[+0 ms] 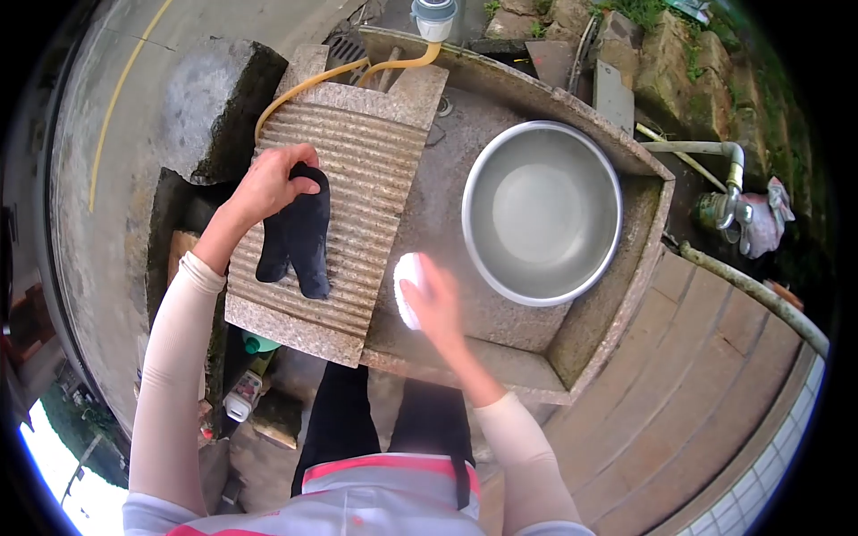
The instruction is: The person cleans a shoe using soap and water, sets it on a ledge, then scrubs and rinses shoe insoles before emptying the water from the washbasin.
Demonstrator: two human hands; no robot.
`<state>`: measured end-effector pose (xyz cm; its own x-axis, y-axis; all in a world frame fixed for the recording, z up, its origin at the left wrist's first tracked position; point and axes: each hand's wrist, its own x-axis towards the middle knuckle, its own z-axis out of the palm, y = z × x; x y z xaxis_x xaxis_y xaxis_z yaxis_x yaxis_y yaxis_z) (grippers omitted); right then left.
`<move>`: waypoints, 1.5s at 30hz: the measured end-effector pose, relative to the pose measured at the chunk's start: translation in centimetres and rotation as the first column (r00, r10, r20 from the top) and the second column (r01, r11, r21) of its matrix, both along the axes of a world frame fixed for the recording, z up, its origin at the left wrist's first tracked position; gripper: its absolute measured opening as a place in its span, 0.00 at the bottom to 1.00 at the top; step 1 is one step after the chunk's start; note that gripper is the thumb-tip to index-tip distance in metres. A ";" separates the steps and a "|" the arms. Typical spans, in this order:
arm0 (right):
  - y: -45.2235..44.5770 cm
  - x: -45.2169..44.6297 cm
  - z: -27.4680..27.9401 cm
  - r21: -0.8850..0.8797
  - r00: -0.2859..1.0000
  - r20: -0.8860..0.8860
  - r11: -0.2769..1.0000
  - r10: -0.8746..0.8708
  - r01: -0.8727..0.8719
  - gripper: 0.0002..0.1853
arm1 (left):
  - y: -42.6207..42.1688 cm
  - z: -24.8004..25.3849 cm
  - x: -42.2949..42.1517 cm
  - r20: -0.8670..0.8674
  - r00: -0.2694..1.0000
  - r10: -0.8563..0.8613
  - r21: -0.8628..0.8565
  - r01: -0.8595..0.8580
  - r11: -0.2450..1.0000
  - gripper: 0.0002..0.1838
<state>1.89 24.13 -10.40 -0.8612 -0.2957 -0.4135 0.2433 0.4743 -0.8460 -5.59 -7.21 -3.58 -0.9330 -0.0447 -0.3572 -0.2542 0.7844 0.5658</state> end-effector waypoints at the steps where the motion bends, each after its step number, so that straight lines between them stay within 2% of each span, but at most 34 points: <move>1: 0.6 -0.2 -0.2 -0.030 0.997 -0.023 0.997 -0.076 0.075 0.29 | -0.3 2.3 -0.2 -0.065 0.996 0.065 0.070 -0.060 0.996 0.16; 2: 1.3 -0.5 -0.4 -0.060 0.987 -0.043 0.987 -0.152 0.149 0.29 | -0.6 4.4 -0.1 -0.124 0.983 0.133 0.145 -0.114 0.983 0.15; 3: 2.4 -1.4 -0.8 -0.018 0.968 -0.182 0.985 -0.174 0.174 0.30 | -0.7 6.1 0.3 -0.185 0.938 0.292 0.285 -0.233 0.930 0.15; 4: 3.3 -3.2 0.4 0.088 0.950 -0.284 0.983 -0.133 0.164 0.30 | -0.6 7.4 0.7 -0.222 0.865 0.450 0.427 -0.329 0.842 0.15; 6: 6.5 -6.3 -0.8 0.275 0.909 -0.417 0.949 -0.025 0.152 0.34 | -0.4 7.6 1.7 -0.196 0.684 0.703 0.561 -0.510 0.652 0.15; 7: 8.1 -7.9 -2.2 0.365 0.858 -0.512 0.915 0.043 0.173 0.36 | -0.3 6.5 2.6 -0.178 0.642 0.746 0.558 -0.559 0.613 0.15; 9: 12.2 -10.5 -6.5 0.610 0.824 -0.522 0.771 0.219 0.181 0.36 | 0.0 2.6 5.4 -0.127 0.581 0.804 0.542 -0.638 0.547 0.15; 12: 16.6 -11.8 -12.8 0.889 0.870 -0.304 0.444 0.389 0.112 0.35 | 2.0 -4.1 11.3 -0.073 0.491 0.868 0.408 -0.779 0.476 0.16; 13: 17.4 -11.6 -14.0 0.933 0.889 -0.196 0.359 0.413 0.039 0.33 | 2.9 -5.9 13.2 -0.037 0.476 0.879 0.322 -0.827 0.461 0.17; 14: 17.3 -11.3 -14.9 0.943 0.907 -0.189 0.327 0.375 0.061 0.33 | 3.7 -7.2 15.0 0.000 0.457 0.889 0.231 -0.865 0.445 0.19; 16: 16.0 -10.4 -15.6 0.959 0.939 -0.188 0.262 0.290 0.111 0.32 | 5.6 -8.2 17.2 0.078 0.444 0.893 0.190 -0.886 0.424 0.21; 17: 15.2 -10.1 -15.3 0.871 0.887 -0.312 0.474 0.339 0.126 0.31 | 6.0 -9.2 18.2 0.071 0.461 0.885 0.196 -0.876 0.440 0.21; 18: 13.9 -10.4 -14.2 0.740 0.820 -0.445 0.663 0.359 0.111 0.31 | 6.4 -8.1 17.8 0.096 0.473 0.876 0.197 -0.871 0.449 0.21; 19: 12.4 -10.7 -12.7 0.576 0.743 -0.572 0.815 0.347 0.063 0.30 | 6.4 -7.5 17.2 0.118 0.479 0.870 0.199 -0.870 0.452 0.20; 22: 3.4 -10.1 -3.4 0.314 0.661 -0.674 0.938 0.329 -0.146 0.28 | 5.9 -7.7 17.6 0.199 0.489 0.849 0.215 -0.868 0.448 0.17; 24: -3.0 -8.3 0.6 0.215 0.566 -0.728 0.913 0.387 -0.347 0.27 | 5.6 -8.0 17.7 0.197 0.515 0.834 0.223 -0.852 0.474 0.16; 26: -9.4 -5.0 2.2 0.129 0.513 -0.753 0.857 0.412 -0.498 0.25 | 5.5 -8.1 18.2 0.154 0.561 0.813 0.210 -0.823 0.528 0.15; 27: -12.7 -3.1 1.6 0.150 0.453 -0.766 0.813 0.455 -0.563 0.25 | 4.9 -9.4 19.3 0.070 0.647 0.759 0.131 -0.760 0.636 0.15; 28: -14.5 -1.7 0.5 0.175 0.388 -0.776 0.761 0.497 -0.625 0.25 | 5.3 -9.7 19.2 0.029 0.551 0.834 0.303 -0.800 0.518 0.10; 30: -14.6 -6.6 -2.4 0.315 0.297 -0.766 0.736 0.570 -0.599 0.26 | 4.5 -8.7 19.6 0.194 0.488 0.851 0.295 -0.856 0.423 0.09; 32: -12.8 -13.1 -3.2 0.563 0.302 -0.702 0.763 0.645 -0.319 0.26 | 4.4 -8.8 20.0 0.183 0.492 0.851 0.277 -0.856 0.436 0.11; 35: -11.2 -15.8 -1.8 0.665 0.388 -0.623 0.721 0.679 -0.195 0.25 | 4.4 -8.8 18.9 0.156 0.495 0.855 0.269 -0.854 0.445 0.15; 37: -13.8 -10.1 1.4 0.515 0.381 -0.698 0.795 0.606 -0.322 0.28 | 4.4 -8.0 18.4 0.150 0.509 0.848 0.209 -0.854 0.476 0.15; 38: -14.9 -5.9 2.0 0.347 0.370 -0.762 0.817 0.532 -0.461 0.28 | 4.5 -7.8 18.3 0.149 0.518 0.843 0.170 -0.853 0.494 0.15; 39: -15.1 -2.2 1.2 0.349 0.396 -0.673 0.740 0.625 -0.574 0.28 | 4.6 -7.8 18.5 0.157 0.507 0.847 0.192 -0.857 0.478 0.14; 40: -15.1 -1.7 0.4 0.401 0.220 -0.778 0.735 0.588 -0.546 0.29 | 4.5 -7.9 18.6 0.164 0.505 0.848 0.215 -0.857 0.469 0.14; 42: -13.4 -4.9 -1.0 0.357 0.329 -0.738 0.755 0.589 -0.550 0.30 | 4.4 -8.4 18.8 0.144 0.501 0.854 0.226 -0.856 0.464 0.14; 44: -12.5 -8.1 -1.1 0.416 0.367 -0.713 0.782 0.597 -0.464 0.30 | 4.6 -7.7 18.2 0.170 0.481 0.860 0.255 -0.865 0.433 0.14; 45: -12.8 -8.1 -0.9 0.428 0.387 -0.696 0.782 0.605 -0.453 0.30 | 4.5 -7.4 18.1 0.159 0.501 0.851 0.200 -0.860 0.469 0.15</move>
<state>-6.26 11.35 -11.31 -0.5310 -0.8144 0.2340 -0.8004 0.3914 -0.4540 12.48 -2.67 -11.03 -0.4630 -0.7298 -0.5030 -0.7483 0.0177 0.6631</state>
